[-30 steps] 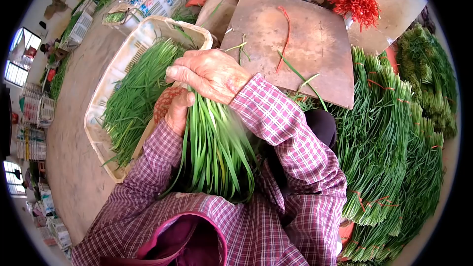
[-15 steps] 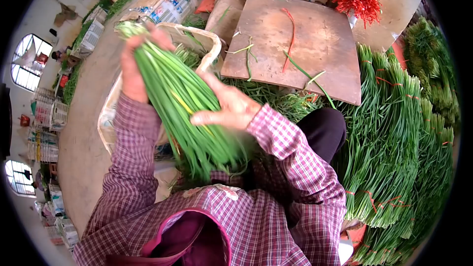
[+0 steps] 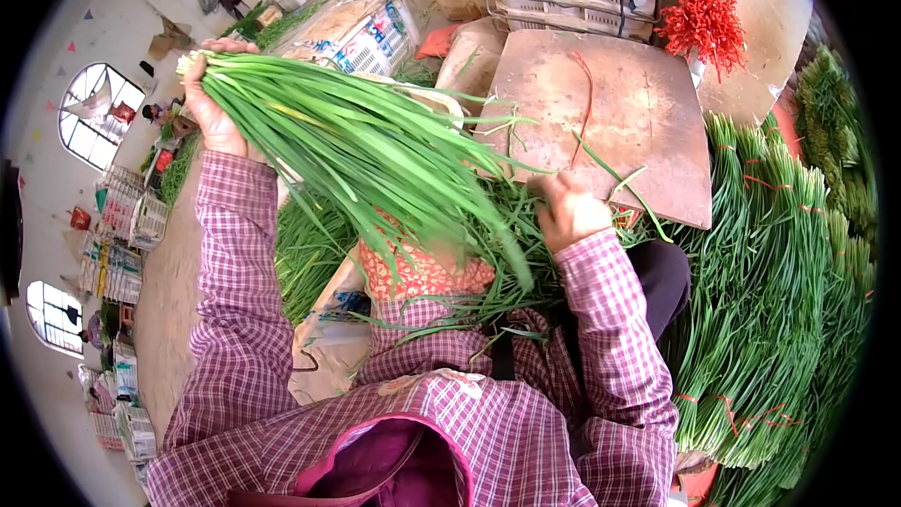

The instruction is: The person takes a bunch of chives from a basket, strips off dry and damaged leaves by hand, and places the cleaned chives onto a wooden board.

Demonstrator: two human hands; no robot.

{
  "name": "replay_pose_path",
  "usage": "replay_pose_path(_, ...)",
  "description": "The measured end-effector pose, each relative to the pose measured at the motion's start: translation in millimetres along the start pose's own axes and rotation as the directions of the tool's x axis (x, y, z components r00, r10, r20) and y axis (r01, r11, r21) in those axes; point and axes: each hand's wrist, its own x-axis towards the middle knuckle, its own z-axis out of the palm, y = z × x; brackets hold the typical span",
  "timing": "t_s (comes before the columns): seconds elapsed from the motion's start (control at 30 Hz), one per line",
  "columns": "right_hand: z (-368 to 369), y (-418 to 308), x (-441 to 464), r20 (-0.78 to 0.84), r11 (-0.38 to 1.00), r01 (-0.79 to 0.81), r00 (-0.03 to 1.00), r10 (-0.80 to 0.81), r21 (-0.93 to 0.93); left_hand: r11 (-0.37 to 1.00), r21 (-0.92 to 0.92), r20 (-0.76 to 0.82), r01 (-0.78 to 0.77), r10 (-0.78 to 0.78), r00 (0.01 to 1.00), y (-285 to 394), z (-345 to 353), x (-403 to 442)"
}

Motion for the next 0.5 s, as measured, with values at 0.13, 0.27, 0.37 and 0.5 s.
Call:
replay_pose_path(0.13,-52.5,-56.9,16.6,-0.321,0.927,0.248,0.935,-0.152,0.282,0.998,-0.017,-0.004,0.06,-0.06,0.998,-19.6,8.1,-5.4)
replay_pose_path(0.27,-58.3,-112.5,24.9,-0.358,0.773,0.455,0.879,-0.313,0.442,0.996,-0.01,0.041,0.09,-0.09,0.995,-34.2,19.6,-9.9)
replay_pose_path(0.37,-45.7,-133.8,36.1,-0.327,0.804,0.441,0.887,-0.325,0.398,0.97,-0.116,0.114,0.211,-0.198,0.973,-41.7,24.1,-12.5)
replay_pose_path(0.5,-28.0,-138.4,53.8,-0.314,0.901,0.349,0.912,-0.264,0.256,0.959,-0.145,0.12,0.243,-0.227,0.966,-45.9,34.8,-21.7)
